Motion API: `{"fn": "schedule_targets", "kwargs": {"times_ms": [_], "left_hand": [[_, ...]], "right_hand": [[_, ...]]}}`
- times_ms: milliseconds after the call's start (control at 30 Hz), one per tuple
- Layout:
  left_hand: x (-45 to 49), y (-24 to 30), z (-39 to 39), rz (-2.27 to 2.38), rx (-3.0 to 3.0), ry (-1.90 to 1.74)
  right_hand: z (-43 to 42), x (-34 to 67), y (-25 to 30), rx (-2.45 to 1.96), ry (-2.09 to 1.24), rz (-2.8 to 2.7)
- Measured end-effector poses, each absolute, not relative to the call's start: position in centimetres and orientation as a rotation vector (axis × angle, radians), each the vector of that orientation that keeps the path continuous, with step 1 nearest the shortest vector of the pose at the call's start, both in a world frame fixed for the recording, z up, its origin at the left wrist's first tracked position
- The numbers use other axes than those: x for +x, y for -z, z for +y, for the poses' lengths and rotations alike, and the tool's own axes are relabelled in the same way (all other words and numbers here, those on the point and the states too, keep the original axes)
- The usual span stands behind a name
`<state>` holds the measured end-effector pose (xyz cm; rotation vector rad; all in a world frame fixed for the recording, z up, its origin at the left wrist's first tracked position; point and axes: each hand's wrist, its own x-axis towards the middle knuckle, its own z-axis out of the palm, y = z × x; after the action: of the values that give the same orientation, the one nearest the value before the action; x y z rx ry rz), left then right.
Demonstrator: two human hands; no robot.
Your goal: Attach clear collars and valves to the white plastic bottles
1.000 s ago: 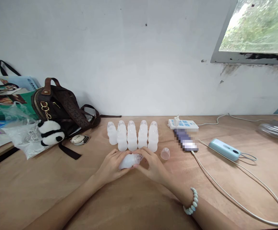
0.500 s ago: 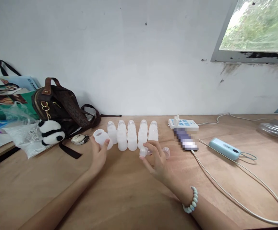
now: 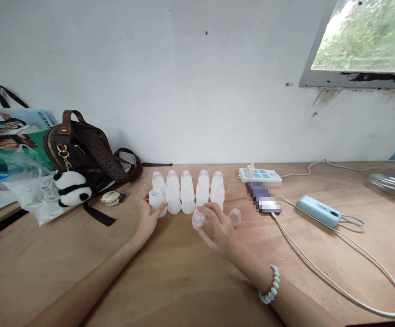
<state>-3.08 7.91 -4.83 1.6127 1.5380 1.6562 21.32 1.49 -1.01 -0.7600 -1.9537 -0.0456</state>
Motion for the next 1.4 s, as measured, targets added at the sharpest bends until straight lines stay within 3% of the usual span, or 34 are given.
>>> {"fn": "schedule_targets", "kwargs": {"times_ms": [233,333,433,667,1400], "left_hand": [[-1.3,2.1,4.1,1.328,1.857,-1.843],[0.3,1.3,2.1,1.000,1.986,-1.475],[1.8,1.4,1.0,0.821,1.685,-1.170],[2.7,1.8,1.1,0.801,1.259,-1.055],[2.4,2.0,1.2,0.771,0.910,-0.922]], "right_hand": [[1.6,21.1,1.1,-0.699,0.009,-1.941],[1.5,21.0,1.3,-0.689,-0.011,-1.985],[1.5,21.0,1.7,-0.693,-0.019,-2.020],[1.6,20.9,1.8,-0.664,-0.045,-2.075],[1.1,20.4,1.6,-0.685,-0.081,-2.200]]}}
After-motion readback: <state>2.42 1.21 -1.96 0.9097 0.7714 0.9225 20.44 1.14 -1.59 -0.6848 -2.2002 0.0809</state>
